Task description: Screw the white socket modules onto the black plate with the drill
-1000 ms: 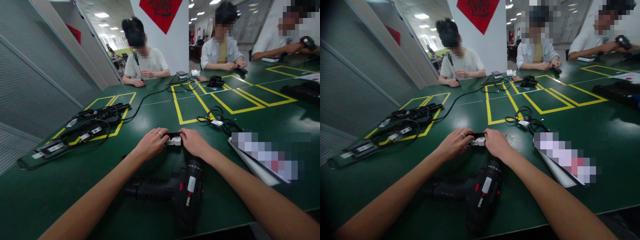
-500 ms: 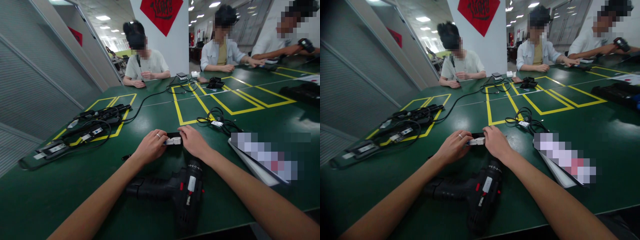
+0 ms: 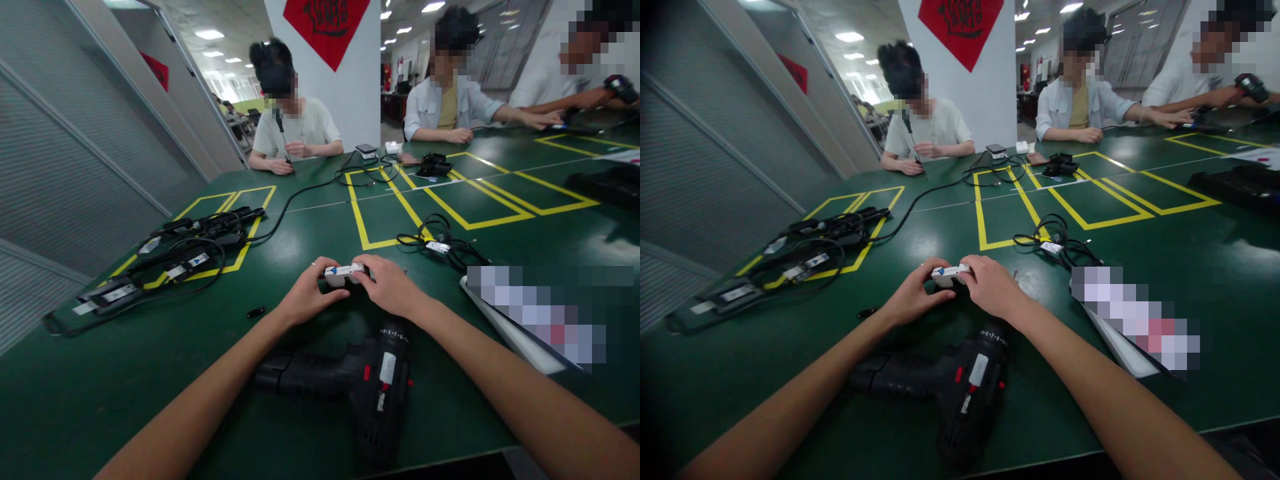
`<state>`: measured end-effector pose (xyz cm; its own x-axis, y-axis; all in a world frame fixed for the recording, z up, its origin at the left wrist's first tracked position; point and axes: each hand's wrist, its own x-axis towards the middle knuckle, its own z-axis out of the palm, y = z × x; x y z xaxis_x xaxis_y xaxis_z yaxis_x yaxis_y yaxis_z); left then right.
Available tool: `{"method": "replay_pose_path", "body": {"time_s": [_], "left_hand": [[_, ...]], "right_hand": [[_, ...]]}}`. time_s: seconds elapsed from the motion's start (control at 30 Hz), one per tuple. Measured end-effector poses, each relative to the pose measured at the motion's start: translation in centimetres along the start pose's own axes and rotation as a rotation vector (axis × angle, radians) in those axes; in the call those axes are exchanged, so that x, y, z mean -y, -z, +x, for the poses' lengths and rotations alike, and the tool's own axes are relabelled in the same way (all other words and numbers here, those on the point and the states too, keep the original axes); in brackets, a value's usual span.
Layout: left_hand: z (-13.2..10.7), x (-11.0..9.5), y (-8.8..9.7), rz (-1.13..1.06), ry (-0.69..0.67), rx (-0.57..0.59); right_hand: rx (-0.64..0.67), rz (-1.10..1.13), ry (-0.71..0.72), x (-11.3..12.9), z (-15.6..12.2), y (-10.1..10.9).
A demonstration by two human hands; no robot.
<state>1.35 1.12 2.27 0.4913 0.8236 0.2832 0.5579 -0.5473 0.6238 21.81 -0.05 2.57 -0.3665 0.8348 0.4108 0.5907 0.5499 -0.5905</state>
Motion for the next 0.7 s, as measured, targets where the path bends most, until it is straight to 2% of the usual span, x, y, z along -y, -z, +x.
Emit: {"method": "replay_pose_path", "body": {"time_s": [0.13, 0.27, 0.37, 0.43, 0.5, 0.57, 0.7], "left_hand": [[0.1, -0.1, 0.0, -0.031, 0.05, 0.017], [0.1, -0.1, 0.2, -0.037, 0.074, 0.041], [-0.1, -0.4, 0.7, 0.053, 0.061, 0.097], [-0.3, -0.9, 1.2, 0.188, 0.049, 0.14], [-0.6, -1.8, 2.1, 0.348, 0.041, 0.155], [-0.9, -2.8, 3.6, 0.474, 0.071, 0.115], [-3.5, -4.1, 7.8, 0.573, 0.328, -0.054]], "right_hand": [[-0.031, 0.066, -0.002, 0.0, 0.0, 0.2], [-0.148, 0.163, -0.028, 0.3, -0.1, 0.7], [-0.286, 0.237, -0.076, 0.4, -0.1, 0.9], [-0.36, 0.286, -0.109, 0.4, -0.1, 0.9], [-0.405, 0.33, -0.135, 0.3, 0.1, 0.9], [-0.43, 0.363, -0.158, 0.2, 0.1, 0.8], [-0.432, 0.381, -0.181, 0.2, 0.2, 0.8]]}}
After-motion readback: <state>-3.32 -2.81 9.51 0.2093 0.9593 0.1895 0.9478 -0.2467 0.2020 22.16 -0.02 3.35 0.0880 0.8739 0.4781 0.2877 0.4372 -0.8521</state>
